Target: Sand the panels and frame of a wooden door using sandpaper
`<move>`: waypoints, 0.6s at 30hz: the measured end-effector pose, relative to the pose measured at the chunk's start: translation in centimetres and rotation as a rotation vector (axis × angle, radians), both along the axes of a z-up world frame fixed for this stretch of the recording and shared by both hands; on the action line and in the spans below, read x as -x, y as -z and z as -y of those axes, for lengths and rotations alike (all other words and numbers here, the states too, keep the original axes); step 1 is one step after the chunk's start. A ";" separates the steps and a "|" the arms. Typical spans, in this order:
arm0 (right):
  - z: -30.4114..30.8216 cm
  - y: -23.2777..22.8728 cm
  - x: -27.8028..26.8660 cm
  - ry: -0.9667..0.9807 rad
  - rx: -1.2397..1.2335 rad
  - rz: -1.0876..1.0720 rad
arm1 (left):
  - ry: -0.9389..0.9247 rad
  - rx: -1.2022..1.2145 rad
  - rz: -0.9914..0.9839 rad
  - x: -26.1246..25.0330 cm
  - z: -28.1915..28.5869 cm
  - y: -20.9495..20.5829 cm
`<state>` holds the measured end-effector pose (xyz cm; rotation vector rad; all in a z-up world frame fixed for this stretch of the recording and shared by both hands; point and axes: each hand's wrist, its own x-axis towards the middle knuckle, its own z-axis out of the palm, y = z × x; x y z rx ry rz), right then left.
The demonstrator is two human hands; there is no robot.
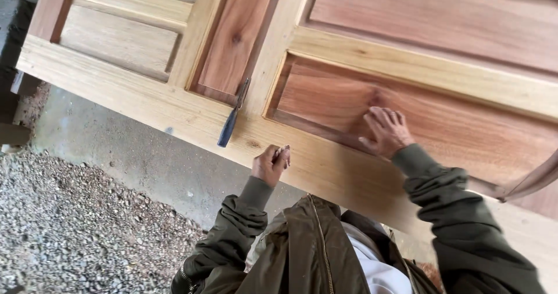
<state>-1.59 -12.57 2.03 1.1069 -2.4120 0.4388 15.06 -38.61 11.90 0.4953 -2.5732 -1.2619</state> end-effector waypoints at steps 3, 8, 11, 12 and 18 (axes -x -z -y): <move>1.8 1.0 -0.5 -0.035 -0.041 0.125 | 0.029 -0.013 -0.036 0.6 -1.6 -1.1; -3.1 0.3 -3.6 0.044 -0.103 0.262 | 0.132 0.102 -0.077 4.2 -2.4 -0.8; -8.9 -1.2 -5.7 0.116 -0.045 0.264 | 0.206 0.167 -0.091 7.8 -3.1 0.1; -10.8 -1.8 -6.4 0.141 0.003 0.256 | 0.244 0.206 -0.099 9.3 -3.2 0.3; -16.4 -4.6 -4.5 0.503 -0.110 0.342 | 0.654 0.518 -0.034 20.3 -3.8 10.3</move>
